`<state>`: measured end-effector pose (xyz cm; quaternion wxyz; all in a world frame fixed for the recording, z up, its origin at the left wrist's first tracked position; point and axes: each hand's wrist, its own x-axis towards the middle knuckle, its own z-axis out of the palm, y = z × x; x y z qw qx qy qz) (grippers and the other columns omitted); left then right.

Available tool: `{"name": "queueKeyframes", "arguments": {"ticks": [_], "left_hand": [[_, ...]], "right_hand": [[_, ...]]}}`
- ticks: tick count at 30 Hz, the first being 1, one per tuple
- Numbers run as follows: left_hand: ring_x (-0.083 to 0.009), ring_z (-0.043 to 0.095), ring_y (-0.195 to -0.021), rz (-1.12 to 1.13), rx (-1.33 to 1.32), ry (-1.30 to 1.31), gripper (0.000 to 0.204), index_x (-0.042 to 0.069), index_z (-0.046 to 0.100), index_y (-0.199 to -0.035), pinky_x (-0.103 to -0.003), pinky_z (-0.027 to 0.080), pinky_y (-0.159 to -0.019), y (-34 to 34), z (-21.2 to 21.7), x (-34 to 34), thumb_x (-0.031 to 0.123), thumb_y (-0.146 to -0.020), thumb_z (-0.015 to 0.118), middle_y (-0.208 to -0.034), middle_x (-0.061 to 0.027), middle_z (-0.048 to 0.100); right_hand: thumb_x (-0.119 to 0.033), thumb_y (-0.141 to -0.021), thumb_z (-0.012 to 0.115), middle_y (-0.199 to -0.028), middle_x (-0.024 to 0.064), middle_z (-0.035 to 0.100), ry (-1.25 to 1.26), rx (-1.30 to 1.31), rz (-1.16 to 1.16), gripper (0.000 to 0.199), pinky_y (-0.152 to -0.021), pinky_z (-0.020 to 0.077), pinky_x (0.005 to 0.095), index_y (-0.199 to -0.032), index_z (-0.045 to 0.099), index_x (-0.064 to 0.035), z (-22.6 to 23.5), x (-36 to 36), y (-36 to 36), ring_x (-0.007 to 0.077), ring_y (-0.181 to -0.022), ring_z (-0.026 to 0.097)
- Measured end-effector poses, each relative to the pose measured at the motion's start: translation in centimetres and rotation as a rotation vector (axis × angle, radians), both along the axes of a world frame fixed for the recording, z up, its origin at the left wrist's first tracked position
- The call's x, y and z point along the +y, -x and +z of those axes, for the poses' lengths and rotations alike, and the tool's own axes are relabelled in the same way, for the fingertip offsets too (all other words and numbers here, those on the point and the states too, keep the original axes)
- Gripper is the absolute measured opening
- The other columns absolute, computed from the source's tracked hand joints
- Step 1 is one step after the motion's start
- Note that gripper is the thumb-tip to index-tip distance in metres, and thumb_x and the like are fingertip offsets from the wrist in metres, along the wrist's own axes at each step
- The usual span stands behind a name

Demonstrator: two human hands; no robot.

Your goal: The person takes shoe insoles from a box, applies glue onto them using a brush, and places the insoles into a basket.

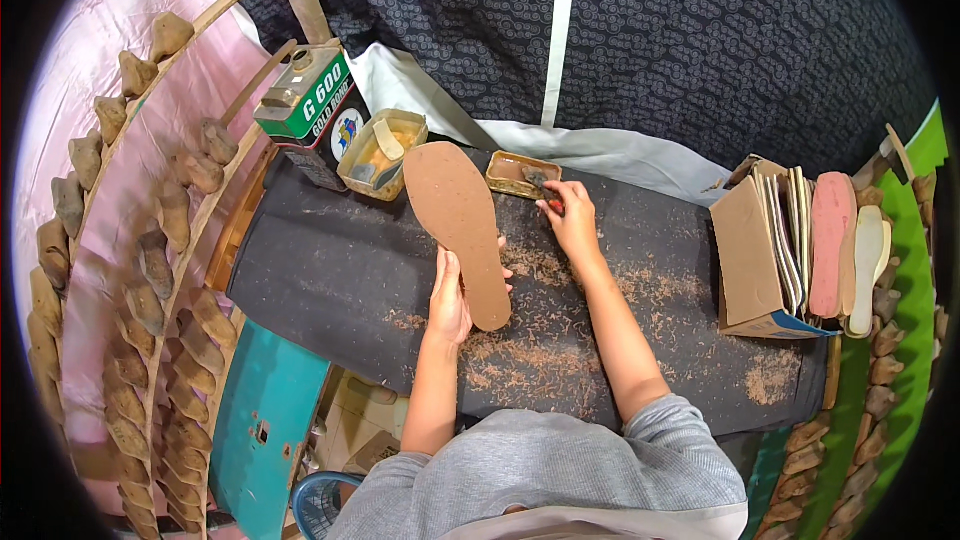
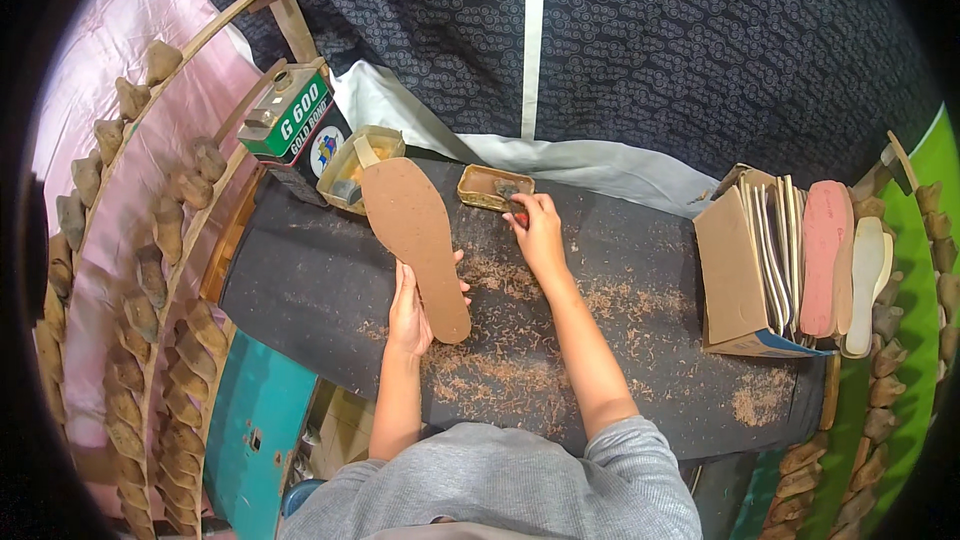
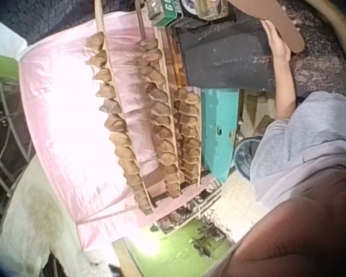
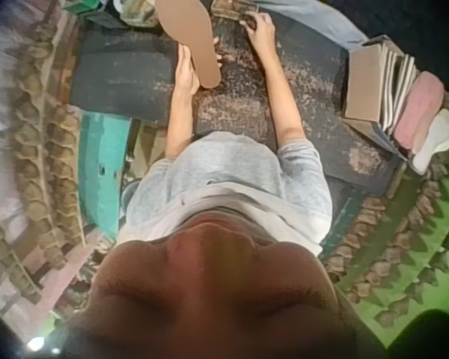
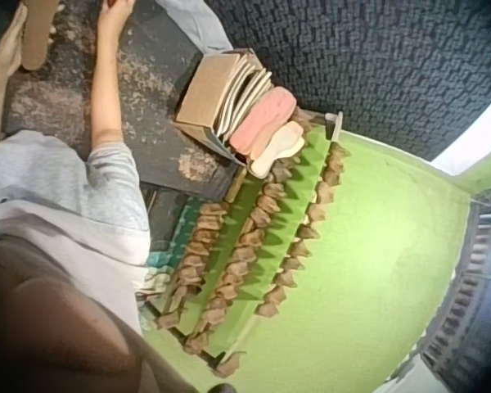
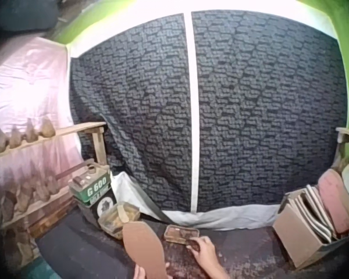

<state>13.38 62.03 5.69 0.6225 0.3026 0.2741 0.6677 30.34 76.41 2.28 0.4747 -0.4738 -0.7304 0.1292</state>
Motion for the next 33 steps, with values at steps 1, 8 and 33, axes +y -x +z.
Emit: {"name": "queueKeyframes", "arguments": {"ticks": [1, 8, 33], "left_hand": [[-0.0282, 0.064, -0.087, 0.01, -0.002, 0.002, 0.051, 0.021, 0.01, -0.145, -0.041, 0.059, -0.071, 0.2, -0.1, -0.1, 0.041, -0.1, 0.025, -0.129, -0.0227, 0.047], [-0.0264, 0.064, -0.084, -0.018, 0.053, 0.016, 0.052, 0.022, 0.007, -0.146, -0.038, 0.057, -0.069, 1.4, -0.2, -0.2, 0.041, -0.101, 0.024, -0.129, -0.0254, 0.047], [-0.0203, 0.062, -0.087, -0.056, 0.263, 0.024, 0.06, 0.009, 0.026, -0.141, -0.033, 0.054, -0.074, -0.6, 0.6, 0.3, 0.05, -0.098, 0.029, -0.117, -0.0119, 0.056]], "right_hand": [[-0.005, -0.076, 0.072, -0.092, 0.0127, 0.057, 0.002, -0.002, 0.01, 0.028, -0.066, 0.0526, 0.0334, -0.102, 0.063, -0.0038, 0.3, 0.1, 0.4, 0.025, -0.077, 0.063], [-0.002, -0.077, 0.069, -0.097, 0.0152, 0.062, -0.107, 0.018, 0.054, 0.025, -0.068, 0.0526, 0.0356, -0.101, 0.063, -0.0026, 1.1, 1.0, 1.0, 0.0284, -0.081, 0.065], [-0.004, -0.066, 0.073, -0.1, 0.0119, 0.063, -0.369, -0.082, 0.492, 0.037, -0.076, 0.0538, 0.0346, -0.103, 0.065, -0.0062, 14.1, -10.2, 0.0, 0.0275, -0.089, 0.065]]}}
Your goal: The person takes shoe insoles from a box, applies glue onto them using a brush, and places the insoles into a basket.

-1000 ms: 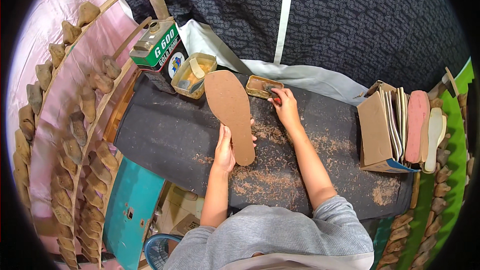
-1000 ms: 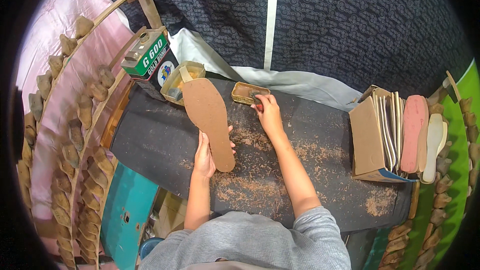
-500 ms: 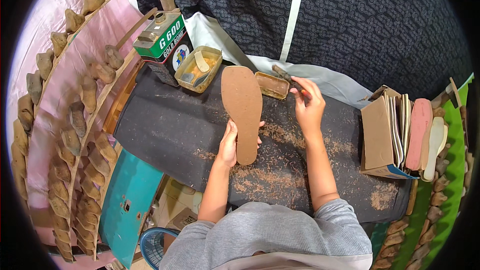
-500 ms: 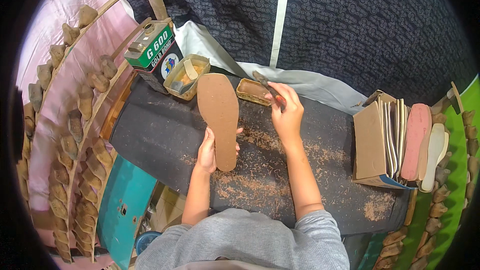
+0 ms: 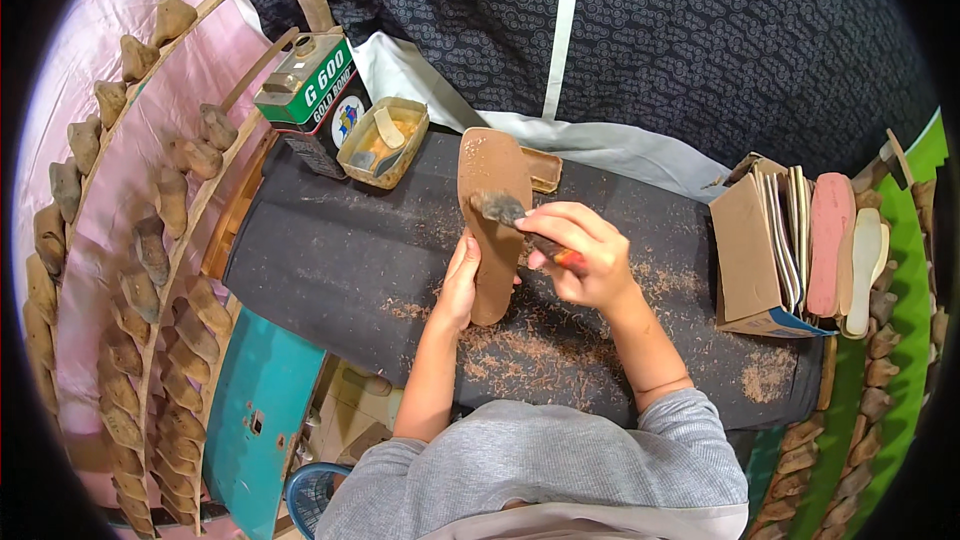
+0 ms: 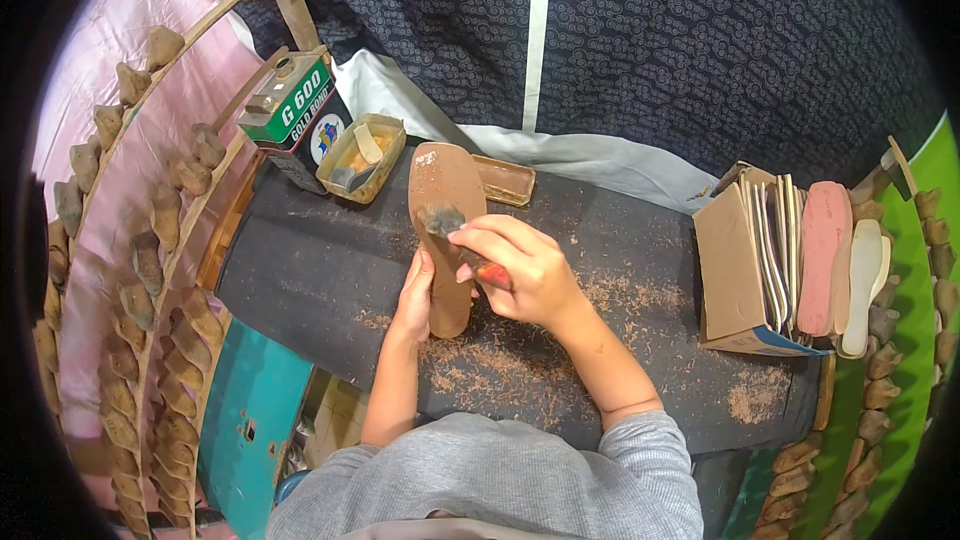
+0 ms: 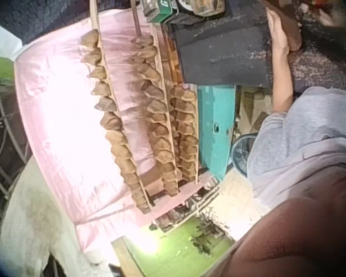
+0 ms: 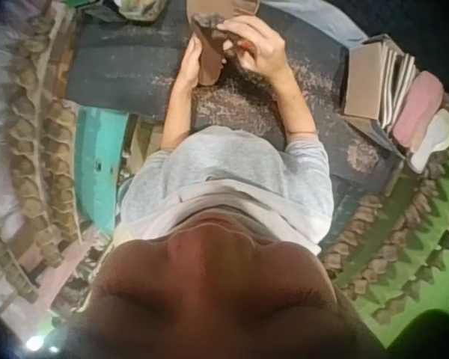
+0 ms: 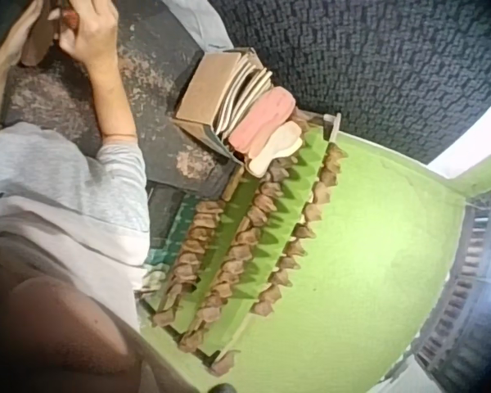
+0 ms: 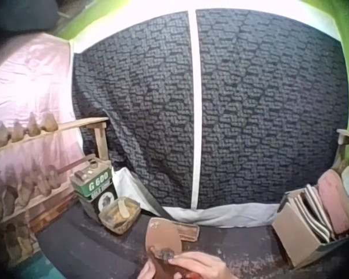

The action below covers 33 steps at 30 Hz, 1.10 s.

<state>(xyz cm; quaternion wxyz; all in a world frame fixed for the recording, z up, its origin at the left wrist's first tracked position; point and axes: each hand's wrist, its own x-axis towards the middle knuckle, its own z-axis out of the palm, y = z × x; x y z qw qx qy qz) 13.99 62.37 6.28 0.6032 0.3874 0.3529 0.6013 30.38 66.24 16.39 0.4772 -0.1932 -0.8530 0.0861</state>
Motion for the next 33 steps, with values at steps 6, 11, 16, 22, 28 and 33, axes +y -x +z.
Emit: {"name": "queueKeyframes", "arguments": {"ticks": [6, 11, 16, 22, 28, 33], "left_hand": [[-0.0209, 0.062, -0.082, -0.106, -0.005, 0.013, 0.063, 0.006, 0.025, -0.141, -0.033, 0.053, -0.071, -0.2, 0.5, -0.9, 0.051, -0.097, 0.03, -0.115, -0.0128, 0.055], [-0.0201, 0.062, -0.085, -0.075, 0.005, -0.009, 0.062, 0.007, 0.03, -0.138, -0.033, 0.053, -0.072, -0.5, 0.3, -0.8, 0.052, -0.096, 0.032, -0.115, -0.0115, 0.056], [-0.0195, 0.061, -0.092, -0.075, 0.049, -0.035, 0.061, 0.008, 0.035, -0.136, -0.033, 0.053, -0.072, 0.1, -0.3, -0.6, 0.054, -0.095, 0.033, -0.118, -0.0107, 0.056], [-0.0194, 0.06, -0.092, -0.104, 0.001, 0.024, 0.059, 0.009, 0.028, -0.142, -0.033, 0.051, -0.079, -1.4, 1.2, -1.0, 0.047, -0.098, 0.032, -0.118, -0.0109, 0.055], [-0.0196, 0.051, -0.113, 0.01, 0.034, 0.031, 0.055, 0.01, 0.034, -0.139, -0.035, 0.041, -0.097, -0.4, -0.3, -0.6, 0.046, -0.098, 0.034, -0.124, -0.0072, 0.052], [-0.0174, 0.057, -0.099, -0.063, 0.015, -0.004, 0.058, 0.011, 0.032, -0.14, -0.031, 0.051, -0.081, -1.4, 1.5, -0.5, 0.05, -0.096, 0.037, -0.118, -0.0068, 0.055]], "right_hand": [[-0.004, -0.068, 0.073, -0.101, 0.0115, 0.063, -0.103, 0.151, -0.196, 0.036, -0.074, 0.0536, 0.0339, -0.103, 0.066, -0.0064, 1.2, 0.2, 0.6, 0.0269, -0.088, 0.065], [-0.007, -0.069, 0.073, -0.1, 0.0124, 0.064, -0.093, 0.039, -0.028, 0.033, -0.075, 0.054, 0.0349, -0.101, 0.065, -0.0051, 0.5, 0.1, 0.2, 0.0283, -0.087, 0.065], [-0.002, -0.067, 0.07, -0.094, 0.0131, 0.064, 0.105, -0.088, 0.152, 0.029, -0.072, 0.0543, 0.0353, -0.096, 0.065, -0.0039, 1.5, -1.4, -1.6, 0.0286, -0.082, 0.065], [-0.005, -0.066, 0.072, -0.097, 0.0121, 0.064, -0.136, 0.027, -0.066, 0.033, -0.072, 0.0543, 0.0352, -0.098, 0.065, -0.0035, 1.0, -1.0, -0.9, 0.0283, -0.083, 0.065], [-0.008, -0.066, 0.074, -0.095, 0.0127, 0.064, -0.028, -0.087, 0.128, 0.032, -0.071, 0.0544, 0.0353, -0.097, 0.065, -0.0034, 0.2, -2.3, -1.7, 0.0279, -0.082, 0.065], [-0.007, -0.065, 0.074, -0.096, 0.0126, 0.064, -0.135, -0.009, -0.055, 0.032, -0.072, 0.0545, 0.0345, -0.096, 0.065, -0.0031, 0.7, -1.9, -1.1, 0.0274, -0.084, 0.065]]}}
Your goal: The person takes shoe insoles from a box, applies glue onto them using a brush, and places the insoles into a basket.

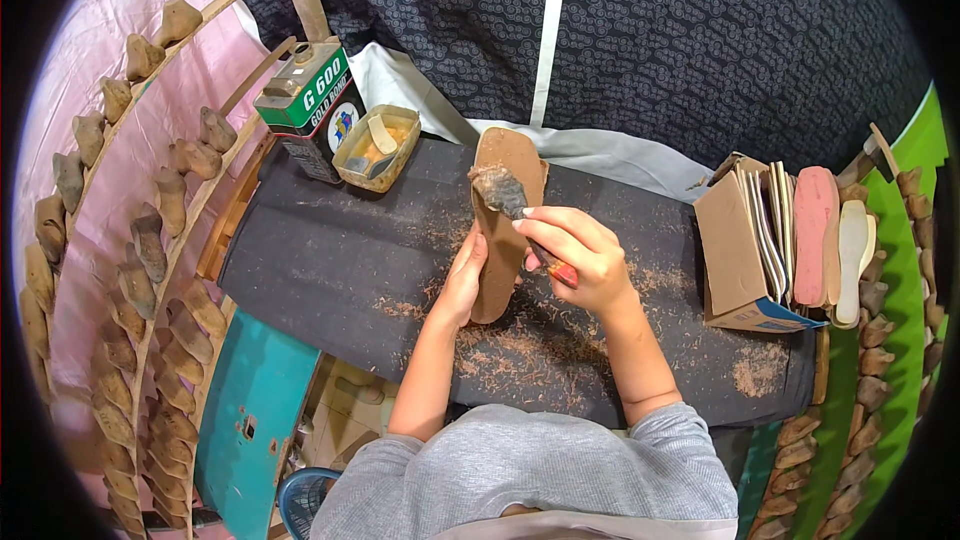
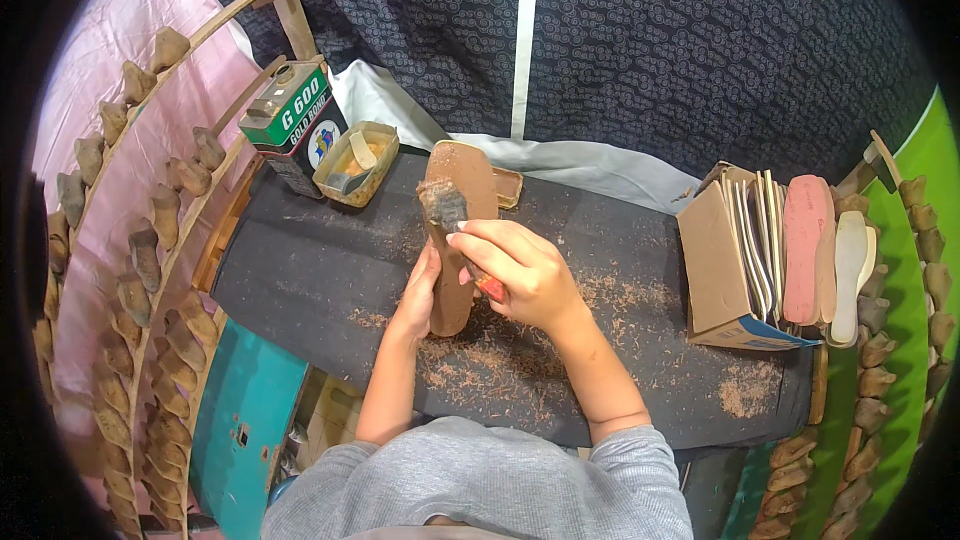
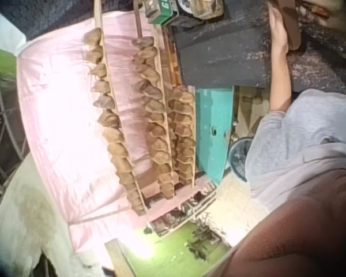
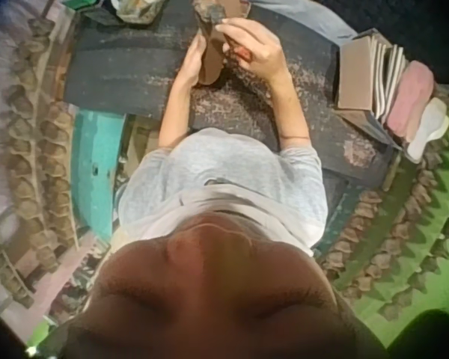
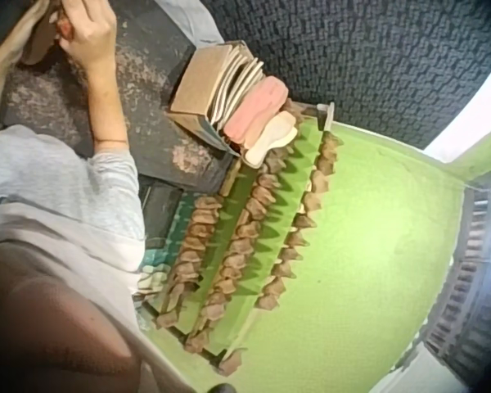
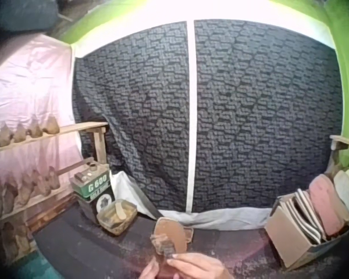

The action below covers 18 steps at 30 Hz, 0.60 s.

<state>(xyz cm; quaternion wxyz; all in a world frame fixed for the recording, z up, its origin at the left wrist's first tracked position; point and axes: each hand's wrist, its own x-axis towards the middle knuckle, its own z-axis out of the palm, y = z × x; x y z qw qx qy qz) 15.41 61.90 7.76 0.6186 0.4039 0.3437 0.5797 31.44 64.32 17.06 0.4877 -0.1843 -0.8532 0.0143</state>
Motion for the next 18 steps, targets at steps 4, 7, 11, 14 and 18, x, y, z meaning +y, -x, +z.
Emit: {"name": "queueKeyframes", "arguments": {"ticks": [4, 7, 11, 14, 18], "left_hand": [[-0.0185, 0.056, -0.104, 0.001, -0.04, 0.035, 0.051, 0.012, 0.031, -0.14, -0.033, 0.05, -0.085, 0.8, -0.5, 0.4, 0.041, -0.099, 0.035, -0.122, -0.0072, 0.052], [-0.0194, 0.054, -0.109, -0.006, -0.141, 0.006, 0.047, 0.012, 0.03, -0.141, -0.034, 0.049, -0.088, 1.2, -0.6, 0.7, 0.035, -0.1, 0.033, -0.126, -0.0075, 0.05], [-0.023, 0.057, -0.107, 0.036, -0.164, -0.004, 0.046, 0.014, 0.025, -0.142, -0.037, 0.052, -0.085, 0.2, 0.6, 0.5, 0.033, -0.101, 0.029, -0.132, -0.0142, 0.048], [-0.0281, 0.055, -0.114, -0.064, -0.272, -0.034, 0.047, 0.009, 0.025, -0.141, -0.039, 0.049, -0.091, 0.8, 1.0, 1.0, 0.034, -0.101, 0.026, -0.129, -0.0125, 0.049], [-0.0291, 0.054, -0.116, 0.089, -0.268, -0.06, 0.044, 0.01, 0.026, -0.139, -0.04, 0.047, -0.095, 1.0, 1.3, 1.7, 0.033, -0.101, 0.024, -0.129, -0.0154, 0.049]], "right_hand": [[-0.007, -0.066, 0.074, -0.094, 0.0116, 0.064, 0.082, -0.057, 0.103, 0.031, -0.071, 0.0541, 0.0341, -0.095, 0.065, -0.0034, -0.6, -0.8, -0.5, 0.0271, -0.082, 0.065], [-0.007, -0.066, 0.074, -0.093, 0.0112, 0.064, 0.15, -0.055, 0.154, 0.031, -0.07, 0.054, 0.0342, -0.096, 0.065, -0.0035, -0.9, -0.8, -1.1, 0.027, -0.081, 0.065], [-0.008, -0.066, 0.073, -0.096, 0.0113, 0.064, 0.009, 0.02, 0.066, 0.032, -0.071, 0.054, 0.0345, -0.097, 0.066, -0.0038, -0.8, -0.4, -0.3, 0.0271, -0.082, 0.065], [-0.007, -0.067, 0.073, -0.097, 0.0112, 0.064, 0.025, -0.015, 0.09, 0.031, -0.072, 0.0542, 0.0343, -0.097, 0.065, -0.0036, -0.9, -0.9, -0.1, 0.0268, -0.083, 0.065], [-0.007, -0.066, 0.073, -0.096, 0.011, 0.064, 0.127, -0.052, 0.174, 0.032, -0.071, 0.0544, 0.0346, -0.096, 0.065, -0.0031, -1.3, -1.8, -0.9, 0.0269, -0.081, 0.065]]}}
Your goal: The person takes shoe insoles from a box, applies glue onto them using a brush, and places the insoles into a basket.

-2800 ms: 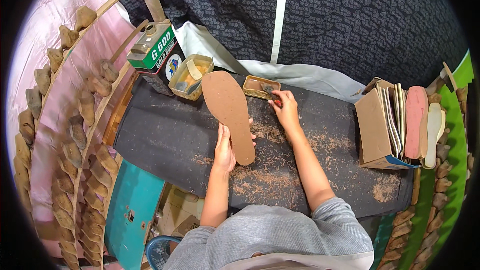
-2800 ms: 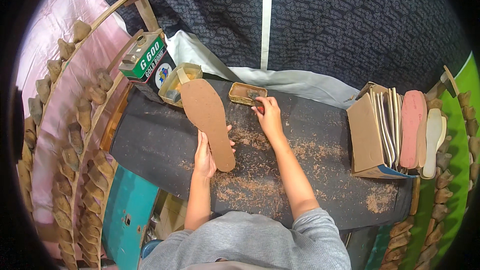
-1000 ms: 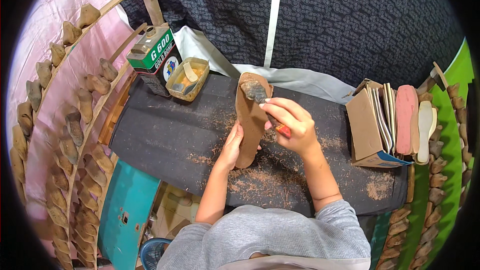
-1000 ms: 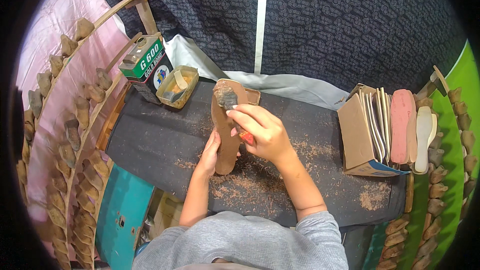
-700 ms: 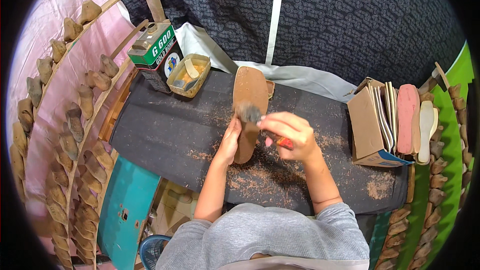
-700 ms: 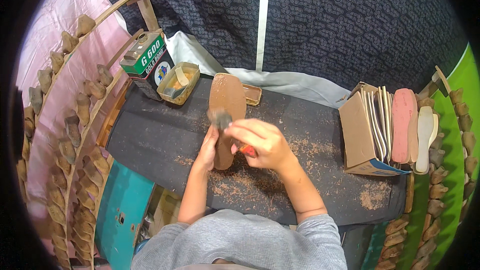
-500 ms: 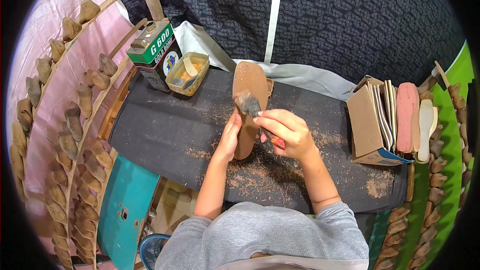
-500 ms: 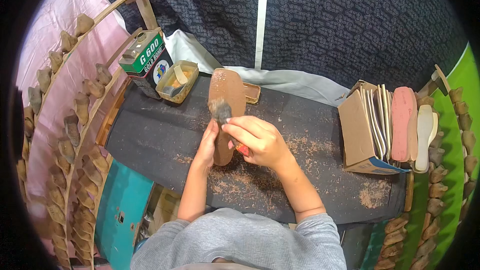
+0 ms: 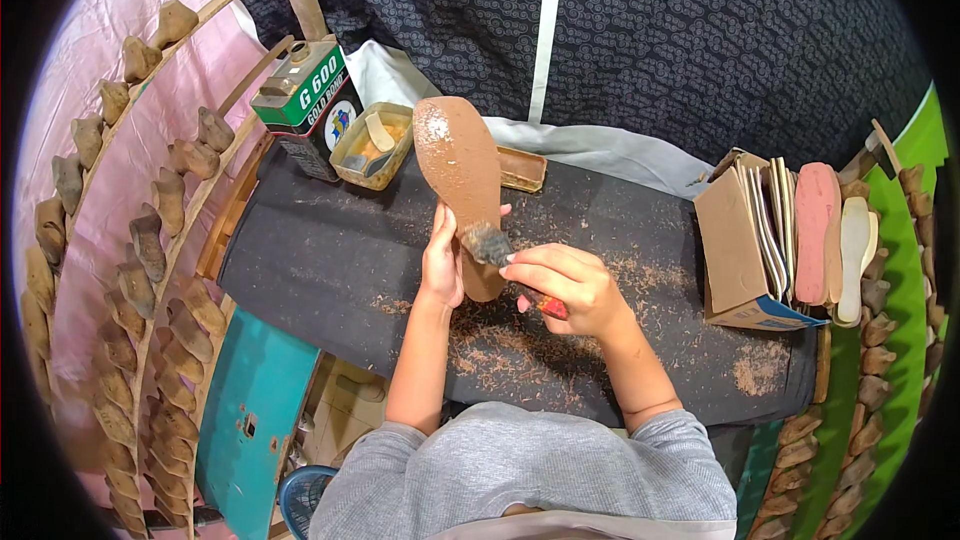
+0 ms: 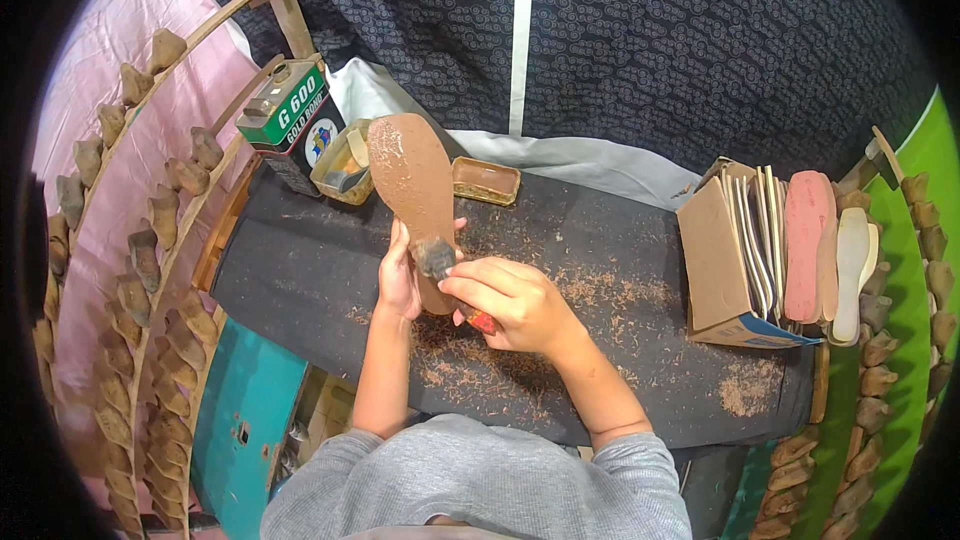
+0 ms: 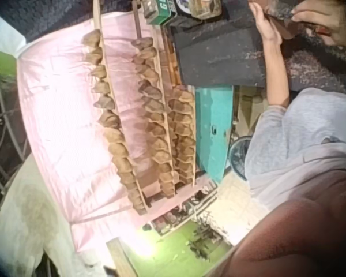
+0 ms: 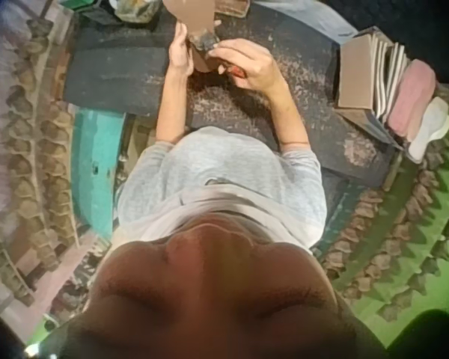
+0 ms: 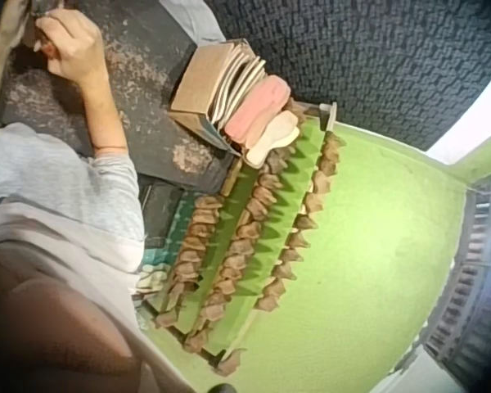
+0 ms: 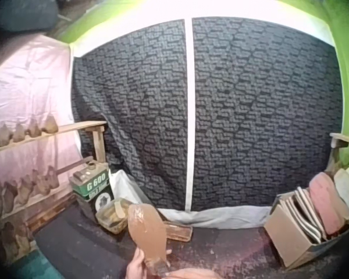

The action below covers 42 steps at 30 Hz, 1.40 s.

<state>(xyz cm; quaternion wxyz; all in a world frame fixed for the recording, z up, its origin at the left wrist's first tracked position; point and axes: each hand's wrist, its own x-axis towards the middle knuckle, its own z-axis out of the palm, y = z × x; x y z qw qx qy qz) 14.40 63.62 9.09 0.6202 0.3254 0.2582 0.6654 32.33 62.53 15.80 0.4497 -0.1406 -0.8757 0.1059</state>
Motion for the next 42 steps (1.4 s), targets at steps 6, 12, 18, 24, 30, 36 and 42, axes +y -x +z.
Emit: {"name": "queueKeyframes", "arguments": {"ticks": [6, 12, 18, 24, 30, 36, 42], "left_hand": [[-0.0287, 0.064, -0.084, 0.046, -0.144, -0.056, 0.04, 0.017, 0.026, -0.136, -0.039, 0.057, -0.072, -0.9, -0.3, 0.2, 0.036, -0.101, 0.022, -0.123, -0.0272, 0.051], [-0.0266, 0.064, -0.085, 0.151, -0.106, -0.115, 0.041, 0.017, 0.026, -0.136, -0.038, 0.057, -0.069, 0.1, 0.1, 0.7, 0.037, -0.101, 0.022, -0.123, -0.0252, 0.052], [-0.0267, 0.063, -0.084, 0.193, -0.099, -0.136, 0.042, 0.017, 0.024, -0.138, -0.038, 0.057, -0.068, -0.6, -0.2, 1.1, 0.037, -0.101, 0.021, -0.123, -0.0251, 0.051], [-0.0266, 0.062, -0.083, 0.216, -0.12, -0.12, 0.041, 0.019, 0.023, -0.138, -0.038, 0.057, -0.068, 1.0, 0.6, 1.1, 0.037, -0.101, 0.021, -0.124, -0.0243, 0.051], [-0.0261, 0.062, -0.084, 0.247, -0.09, -0.148, 0.041, 0.02, 0.025, -0.138, -0.038, 0.057, -0.069, 0.6, 1.4, 0.9, 0.037, -0.101, 0.021, -0.124, -0.0243, 0.05], [-0.0244, 0.063, -0.083, 0.259, -0.193, -0.175, 0.04, 0.018, 0.028, -0.134, -0.036, 0.056, -0.069, 1.9, 0.9, 1.2, 0.039, -0.101, 0.023, -0.12, -0.0217, 0.054], [-0.025, 0.062, -0.084, 0.259, -0.16, -0.158, 0.039, 0.018, 0.028, -0.134, -0.038, 0.056, -0.069, 1.3, 1.4, 1.1, 0.038, -0.101, 0.022, -0.121, -0.0211, 0.053]], "right_hand": [[-0.006, -0.068, 0.073, -0.098, 0.0128, 0.064, -0.102, 0.048, -0.089, 0.031, -0.073, 0.0547, 0.0352, -0.097, 0.065, -0.0011, 0.1, 0.3, 0.7, 0.0282, -0.085, 0.065], [-0.008, -0.067, 0.074, -0.096, 0.0121, 0.064, -0.009, -0.005, 0.057, 0.031, -0.071, 0.0549, 0.0348, -0.096, 0.065, -0.0021, -0.7, -0.8, 0.4, 0.0268, -0.081, 0.065], [-0.006, -0.067, 0.073, -0.097, 0.012, 0.064, -0.07, 0.08, -0.051, 0.031, -0.072, 0.0547, 0.0346, -0.097, 0.066, -0.003, -0.6, -0.4, 1.0, 0.0275, -0.082, 0.065], [-0.007, -0.066, 0.074, -0.096, 0.0116, 0.064, 0.05, 0.015, 0.086, 0.032, -0.069, 0.0541, 0.0338, -0.097, 0.066, -0.003, -1.8, -0.9, 0.2, 0.0262, -0.079, 0.065], [-0.007, -0.066, 0.074, -0.096, 0.0113, 0.064, -0.026, 0.052, 0.017, 0.034, -0.07, 0.0548, 0.0343, -0.099, 0.066, -0.003, -1.8, -0.7, 0.5, 0.0266, -0.081, 0.065], [-0.005, -0.064, 0.073, -0.095, 0.0114, 0.065, 0.044, 0.013, 0.107, 0.032, -0.07, 0.0548, 0.0343, -0.095, 0.066, -0.0017, -2.4, -1.4, 0.0, 0.0265, -0.079, 0.065], [-0.008, -0.065, 0.073, -0.091, 0.0103, 0.065, -0.065, 0.068, 0.048, 0.031, -0.068, 0.055, 0.0334, -0.094, 0.066, -0.0015, -1.8, -1.6, 0.4, 0.0259, -0.078, 0.065]]}}
